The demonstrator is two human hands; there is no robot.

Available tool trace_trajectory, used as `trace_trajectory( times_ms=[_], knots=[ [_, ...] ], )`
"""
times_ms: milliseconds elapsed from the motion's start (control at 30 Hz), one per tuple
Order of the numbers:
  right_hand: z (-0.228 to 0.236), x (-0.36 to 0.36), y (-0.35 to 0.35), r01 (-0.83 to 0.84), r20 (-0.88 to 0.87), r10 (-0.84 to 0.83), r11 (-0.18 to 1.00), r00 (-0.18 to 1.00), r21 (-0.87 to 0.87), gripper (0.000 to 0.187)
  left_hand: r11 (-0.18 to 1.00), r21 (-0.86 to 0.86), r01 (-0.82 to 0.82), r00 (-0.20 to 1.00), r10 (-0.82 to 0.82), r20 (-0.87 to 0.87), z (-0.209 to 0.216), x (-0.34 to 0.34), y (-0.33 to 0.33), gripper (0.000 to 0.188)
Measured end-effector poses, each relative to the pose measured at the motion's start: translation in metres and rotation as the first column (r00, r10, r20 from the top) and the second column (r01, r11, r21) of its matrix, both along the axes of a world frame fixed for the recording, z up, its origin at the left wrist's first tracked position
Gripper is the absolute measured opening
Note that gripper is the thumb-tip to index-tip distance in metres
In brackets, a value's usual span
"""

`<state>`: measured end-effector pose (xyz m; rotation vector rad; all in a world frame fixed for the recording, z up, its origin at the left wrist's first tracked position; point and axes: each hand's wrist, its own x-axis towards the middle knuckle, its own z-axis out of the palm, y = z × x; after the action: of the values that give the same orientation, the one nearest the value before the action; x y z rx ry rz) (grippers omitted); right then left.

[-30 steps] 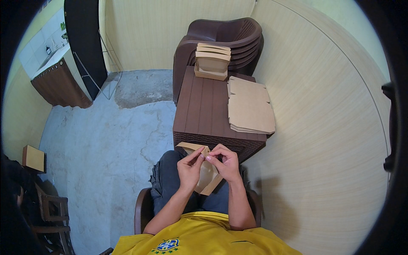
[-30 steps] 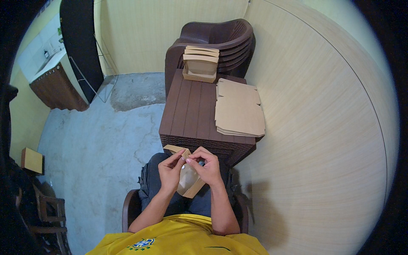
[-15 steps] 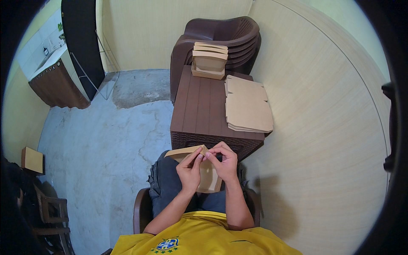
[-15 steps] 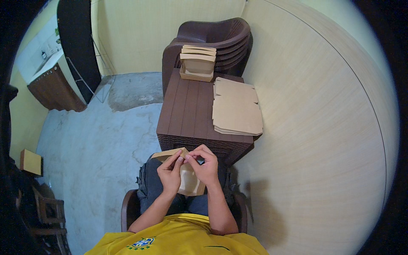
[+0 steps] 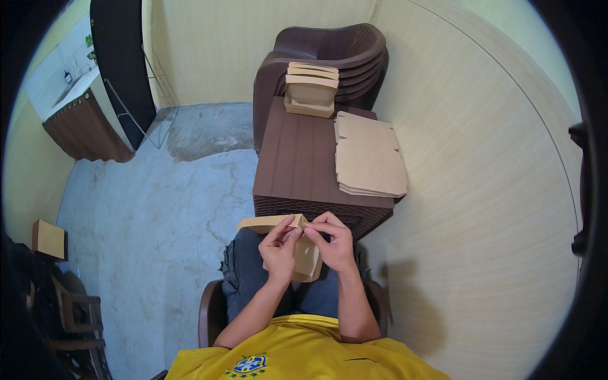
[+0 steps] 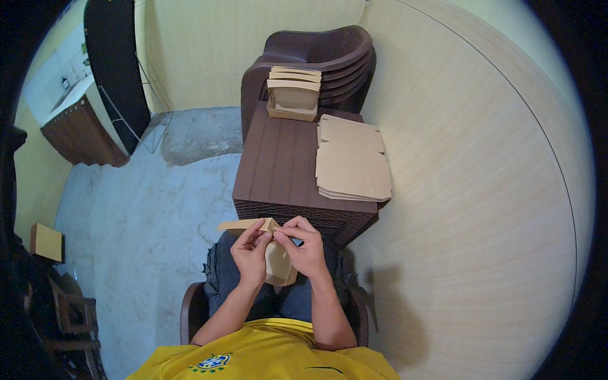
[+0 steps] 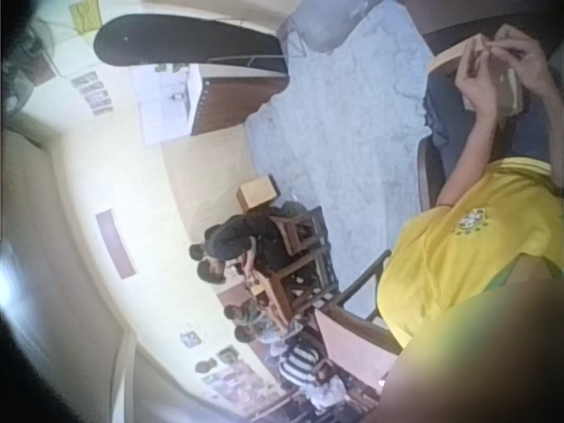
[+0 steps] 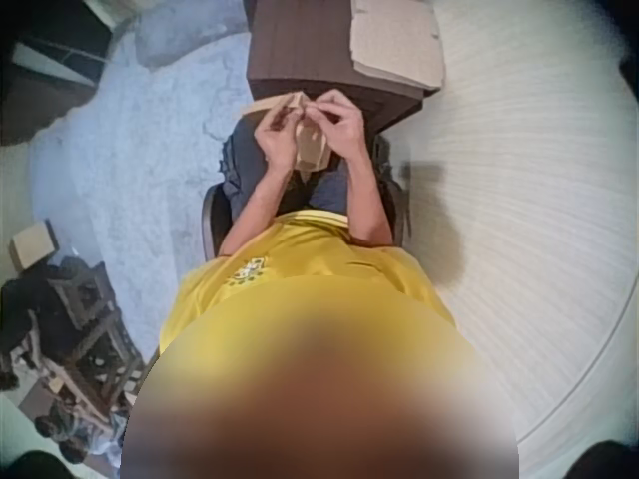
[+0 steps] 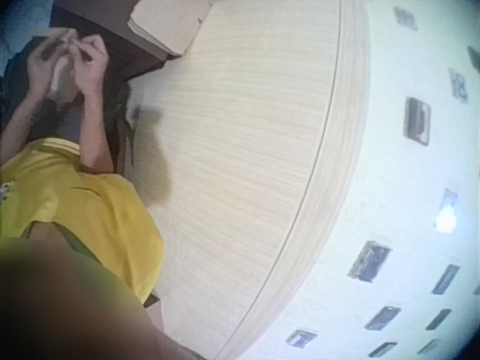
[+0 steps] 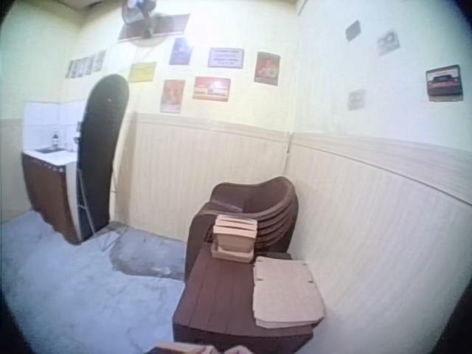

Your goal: The person folds flat cardboard pieces into small boxes by hand, tucking flaps and creasing edges. Completed boxes are stacked on a nearby chair while additional flat pieces are processed one at a time.

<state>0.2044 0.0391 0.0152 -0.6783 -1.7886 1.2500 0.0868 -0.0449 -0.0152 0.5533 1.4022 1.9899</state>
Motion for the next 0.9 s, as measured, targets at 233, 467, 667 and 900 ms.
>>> trace_trajectory(
  times_ms=[233, 467, 667, 900],
  knots=[
    [-0.004, -0.006, -0.006, -0.019, -0.175, -0.015, 0.982, 0.984, -0.19, 0.017, 0.99, 0.129, 0.053, 0.997, -0.045, -0.067, 0.006, 0.003, 0.002, 0.029],
    [-0.001, -0.007, -0.008, 0.052, -0.138, -0.058, 0.998, 0.989, -0.048, 0.019, 0.984, 0.173, 0.038, 0.987, -0.064, 0.145, 0.005, 0.01, 0.003, 0.032],
    [0.001, -0.012, -0.009, 0.012, -0.305, -0.055, 0.99, 0.951, -0.14, 0.022, 0.987, 0.037, 0.158, 0.969, -0.162, 0.188, -0.011, 0.008, 0.004, 0.019],
    [-0.008, 0.003, 0.0, -0.022, -0.238, -0.028, 0.978, 0.971, -0.206, 0.017, 0.969, 0.127, 0.213, 0.964, -0.23, 0.137, 0.0, 0.004, 0.0, 0.007]
  ],
)
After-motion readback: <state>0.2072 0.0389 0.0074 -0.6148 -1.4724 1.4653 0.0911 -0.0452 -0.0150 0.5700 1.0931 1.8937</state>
